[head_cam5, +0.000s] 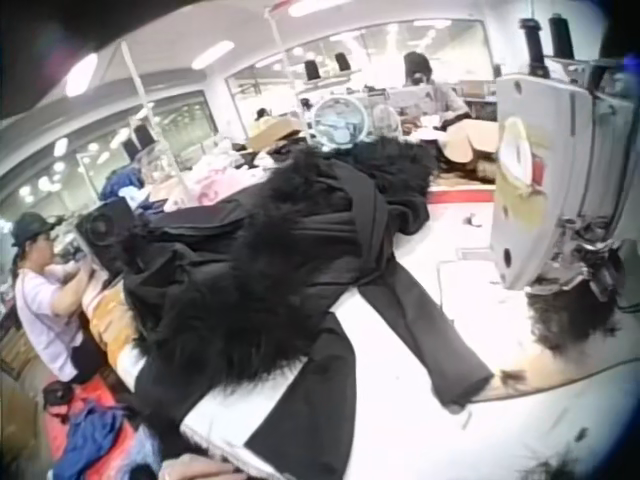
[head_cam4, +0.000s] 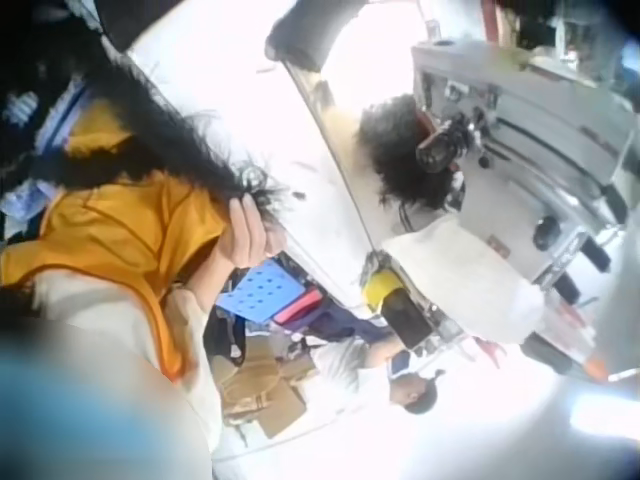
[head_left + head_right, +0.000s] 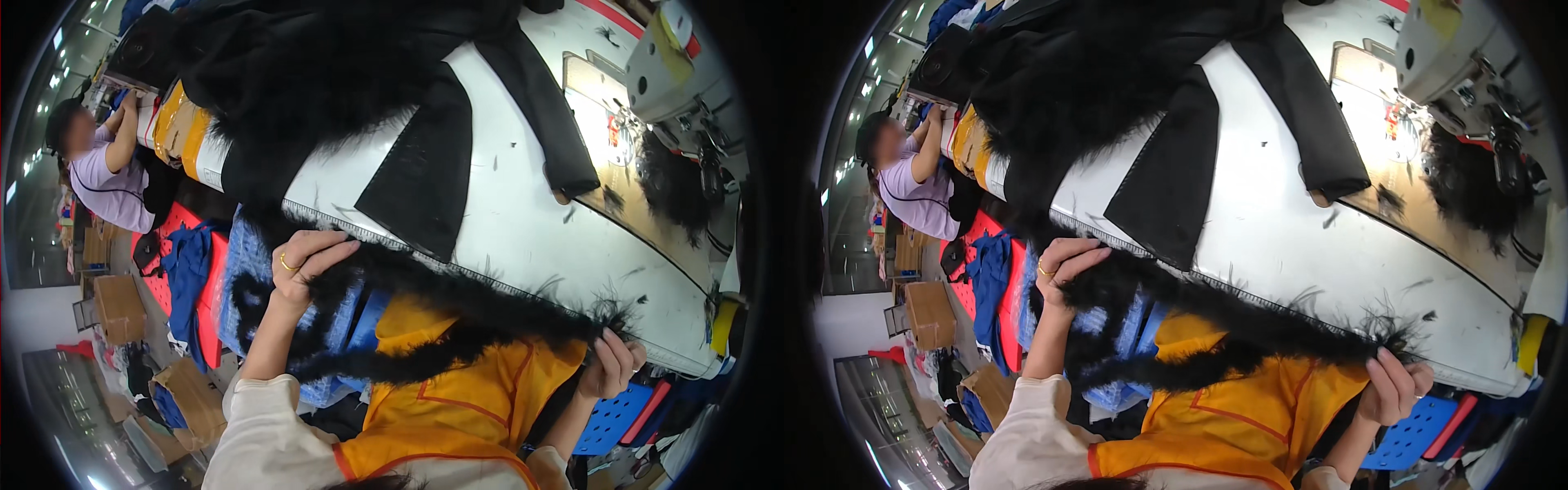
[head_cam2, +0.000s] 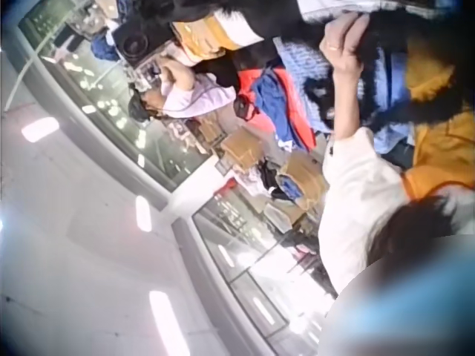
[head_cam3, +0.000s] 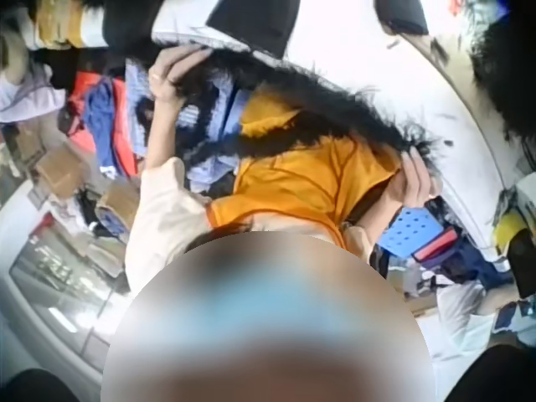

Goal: The recorder is sewing together pieces of black faux fur and trimming excess material using a sewing machine and scissors.

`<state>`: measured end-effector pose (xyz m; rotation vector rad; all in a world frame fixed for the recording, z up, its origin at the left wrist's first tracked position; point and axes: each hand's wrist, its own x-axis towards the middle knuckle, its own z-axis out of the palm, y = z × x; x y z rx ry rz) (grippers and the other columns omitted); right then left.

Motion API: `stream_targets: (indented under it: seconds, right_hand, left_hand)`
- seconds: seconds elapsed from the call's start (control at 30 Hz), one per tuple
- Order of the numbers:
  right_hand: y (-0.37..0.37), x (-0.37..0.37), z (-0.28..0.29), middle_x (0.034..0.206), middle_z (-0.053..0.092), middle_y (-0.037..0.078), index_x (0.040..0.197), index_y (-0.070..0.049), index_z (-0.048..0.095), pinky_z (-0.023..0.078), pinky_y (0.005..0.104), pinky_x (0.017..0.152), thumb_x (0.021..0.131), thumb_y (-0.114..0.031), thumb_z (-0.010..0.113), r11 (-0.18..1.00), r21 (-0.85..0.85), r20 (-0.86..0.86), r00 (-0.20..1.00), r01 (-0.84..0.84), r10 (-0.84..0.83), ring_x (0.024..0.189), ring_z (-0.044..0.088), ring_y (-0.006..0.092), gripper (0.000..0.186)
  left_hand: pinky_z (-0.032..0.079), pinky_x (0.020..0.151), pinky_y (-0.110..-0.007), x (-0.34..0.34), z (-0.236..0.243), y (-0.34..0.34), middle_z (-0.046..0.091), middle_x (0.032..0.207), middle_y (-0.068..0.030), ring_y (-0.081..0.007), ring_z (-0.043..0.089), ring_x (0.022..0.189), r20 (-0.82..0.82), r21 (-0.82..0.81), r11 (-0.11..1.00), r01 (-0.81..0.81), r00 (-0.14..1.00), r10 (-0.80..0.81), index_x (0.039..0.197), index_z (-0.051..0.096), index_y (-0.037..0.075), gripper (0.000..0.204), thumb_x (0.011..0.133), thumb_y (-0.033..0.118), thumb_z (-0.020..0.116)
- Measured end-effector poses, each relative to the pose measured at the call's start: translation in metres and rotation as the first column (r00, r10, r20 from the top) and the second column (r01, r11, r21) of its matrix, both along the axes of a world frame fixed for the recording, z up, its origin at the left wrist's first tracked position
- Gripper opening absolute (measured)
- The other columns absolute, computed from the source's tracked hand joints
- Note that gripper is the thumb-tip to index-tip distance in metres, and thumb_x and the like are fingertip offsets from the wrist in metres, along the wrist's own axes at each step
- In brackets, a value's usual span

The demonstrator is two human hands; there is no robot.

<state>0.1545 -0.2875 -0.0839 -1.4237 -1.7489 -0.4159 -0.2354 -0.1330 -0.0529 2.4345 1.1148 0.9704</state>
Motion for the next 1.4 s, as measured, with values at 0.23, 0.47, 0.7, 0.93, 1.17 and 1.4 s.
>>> stream_targets:
  seconds: [0.23, 0.47, 0.7, 0.93, 1.17, 1.4]
  right_hand:
    - [0.004, -0.002, 0.001, 0.084, 0.066, 0.007, 0.077, -0.008, 0.065, 0.036, 0.0311, 0.062, 0.069, -0.004, 0.066, 0.999, 0.045, 0.028, 1.000, -0.002, 0.001, 0.067, 0.050, 0.0196, 0.009]
    - [0.008, -0.010, 0.021, 0.087, 0.066, -0.001, 0.081, -0.019, 0.068, 0.037, 0.0288, 0.051, 0.068, -0.015, 0.063, 0.967, -0.254, -0.005, 1.000, 0.029, -0.031, 0.060, 0.055, 0.0133, 0.015]
    - [0.021, 0.049, 0.057, 0.102, 0.060, 0.002, 0.100, -0.013, 0.063, 0.044, 0.0280, 0.062, 0.069, -0.006, 0.066, 0.930, 0.024, -0.135, 0.923, 0.366, -0.360, 0.075, 0.057, 0.0174, 0.033]
    - [-0.084, 0.178, 0.072, 0.091, 0.063, 0.013, 0.093, -0.001, 0.062, 0.046, 0.0322, 0.074, 0.081, -0.007, 0.058, 0.652, -0.077, -0.287, 0.609, 0.755, -0.739, 0.084, 0.061, 0.0237, 0.014]
    - [-0.106, 0.371, 0.067, 0.083, 0.058, 0.014, 0.106, -0.002, 0.053, 0.046, 0.0322, 0.067, 0.074, -0.003, 0.061, 0.610, -0.425, -0.021, 0.667, 0.668, -0.745, 0.075, 0.059, 0.0227, 0.033]
    - [-0.116, 0.428, 0.046, 0.089, 0.062, 0.008, 0.110, -0.003, 0.052, 0.047, 0.0274, 0.070, 0.073, -0.004, 0.065, 0.828, -0.409, -0.104, 0.882, 0.383, -0.460, 0.079, 0.058, 0.0143, 0.039]
  left_hand:
    - [0.044, 0.075, -0.031, 0.000, -0.001, -0.006, 0.061, 0.089, -0.0108, -0.0221, 0.057, 0.079, -0.045, -0.039, 0.992, -0.122, 0.992, 0.120, 0.086, 0.069, 0.002, 0.063, 0.092, 0.045, 0.023]
    - [0.044, 0.082, -0.035, -0.009, -0.008, 0.005, 0.058, 0.093, -0.0115, -0.0258, 0.057, 0.086, -0.085, 0.242, 0.955, -0.168, 0.977, 0.194, 0.090, 0.064, 0.004, 0.023, 0.067, 0.002, 0.059]
    - [0.042, 0.088, -0.030, 0.051, 0.017, 0.048, 0.060, 0.104, -0.0137, -0.0219, 0.056, 0.096, 0.033, 0.056, 0.998, -0.016, 0.999, 0.014, 0.110, 0.053, -0.007, 0.033, 0.077, -0.009, 0.054]
    - [0.043, 0.087, -0.028, 0.126, 0.009, 0.065, 0.062, 0.102, -0.0104, -0.0159, 0.057, 0.092, 0.160, -0.160, 0.987, -0.027, 0.986, 0.053, 0.110, 0.054, -0.006, 0.038, 0.074, -0.005, 0.065]
    - [0.045, 0.070, -0.026, 0.136, 0.035, 0.047, 0.062, 0.078, -0.0104, -0.0129, 0.058, 0.074, 0.069, -0.062, 0.998, -0.033, 0.997, 0.037, 0.091, 0.058, -0.003, 0.021, 0.071, -0.002, 0.065]
    - [0.045, 0.066, -0.027, 0.148, 0.045, 0.043, 0.063, 0.076, -0.0127, -0.0166, 0.061, 0.071, -0.001, -0.147, 0.981, -0.127, 0.992, 0.129, 0.088, 0.057, -0.004, 0.022, 0.069, 0.000, 0.069]
